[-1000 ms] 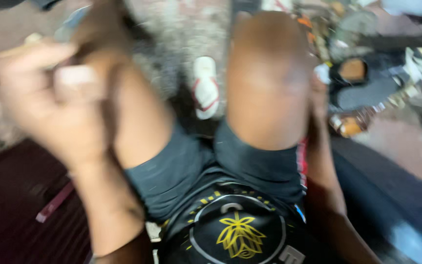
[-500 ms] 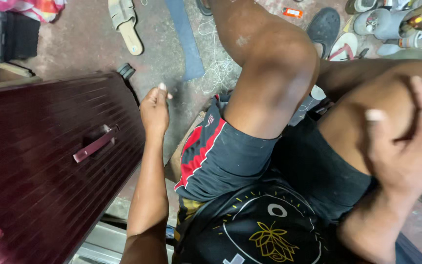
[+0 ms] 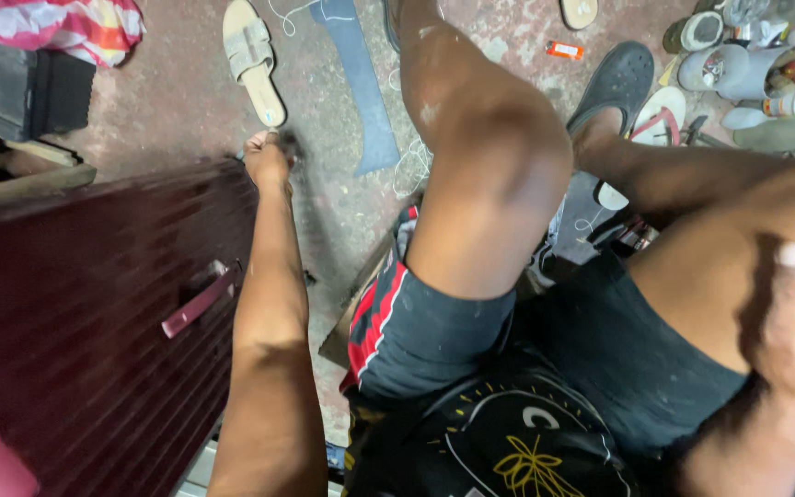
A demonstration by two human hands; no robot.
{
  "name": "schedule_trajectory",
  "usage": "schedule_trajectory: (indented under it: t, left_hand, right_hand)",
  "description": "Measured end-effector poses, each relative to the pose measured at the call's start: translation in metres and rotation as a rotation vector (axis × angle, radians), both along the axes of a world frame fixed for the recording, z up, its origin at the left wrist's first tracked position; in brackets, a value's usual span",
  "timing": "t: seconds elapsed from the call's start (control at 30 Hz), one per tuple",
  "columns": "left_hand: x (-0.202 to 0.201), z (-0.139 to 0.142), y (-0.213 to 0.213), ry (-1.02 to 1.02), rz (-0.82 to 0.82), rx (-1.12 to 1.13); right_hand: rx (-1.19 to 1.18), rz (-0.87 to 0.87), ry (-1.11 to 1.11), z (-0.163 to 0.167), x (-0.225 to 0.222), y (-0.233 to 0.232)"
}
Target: The person sits on the floor and repairs a sandal. They use a small knife to scrape the sole, then use a lighter to heat the sole, and finally use a wooden tool to press and shape the sole.
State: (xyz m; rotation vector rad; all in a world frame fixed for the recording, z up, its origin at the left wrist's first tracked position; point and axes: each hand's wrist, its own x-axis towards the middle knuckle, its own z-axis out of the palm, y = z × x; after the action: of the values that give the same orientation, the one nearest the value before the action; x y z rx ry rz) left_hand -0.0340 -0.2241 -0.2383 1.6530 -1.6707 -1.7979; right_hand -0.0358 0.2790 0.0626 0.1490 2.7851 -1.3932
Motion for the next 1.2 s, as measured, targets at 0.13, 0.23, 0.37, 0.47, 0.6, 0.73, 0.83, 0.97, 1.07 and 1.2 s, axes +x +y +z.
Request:
schedule_trajectory:
  t: [0.13,0.23,0.37,0.47,0.6,0.73,0.83,0.97,1.07,1.2]
  left_hand:
    - [-0.038,-0.020,-0.021,-0.273,-0.178,-0.433]
    - [-0.060,-0.037,-0.030,-0.447,-0.364,-0.724]
    - [-0.087,-0.063,-0.030,-0.499,-0.497,-0.799]
    - [-0.091,-0.077,-0.028,-0.563,-0.509,-0.619]
    - [-0.098,-0.080,-0.026,-0.250,-0.255,-0.119]
    - [-0.086,-0.053,-0.009,0.403,-0.001,0.621]
    - [-0.046,-0.020,0.017,0.611,-0.158,0.730]
    - [0.002,0.041,0.059,0.630,-0.341,0.795]
    - [0.030,0.105,0.087,0.694,-0.673,0.625]
    - [0.060,0.198,0.118,0.695,-0.837,0.576]
  right_hand:
    - [-0.028,-0.023,-0.096,-0.011,-0.011,-0.017]
    - [-0.025,-0.039,-0.151,-0.016,-0.016,-0.019]
    - [-0.027,-0.073,-0.211,-0.031,-0.021,-0.017]
    - [-0.040,-0.077,-0.235,-0.044,-0.014,-0.026]
    - [-0.058,-0.059,-0.252,-0.050,-0.027,-0.031]
    - [-0.055,-0.060,-0.239,-0.038,-0.041,-0.036]
    - [-0.047,-0.040,-0.182,-0.027,-0.035,-0.045]
    - [0.036,0.019,0.030,0.002,-0.025,-0.044]
    - [0.245,0.212,0.257,0.021,-0.016,-0.045]
    - [0.555,0.306,0.435,0.051,0.002,-0.050]
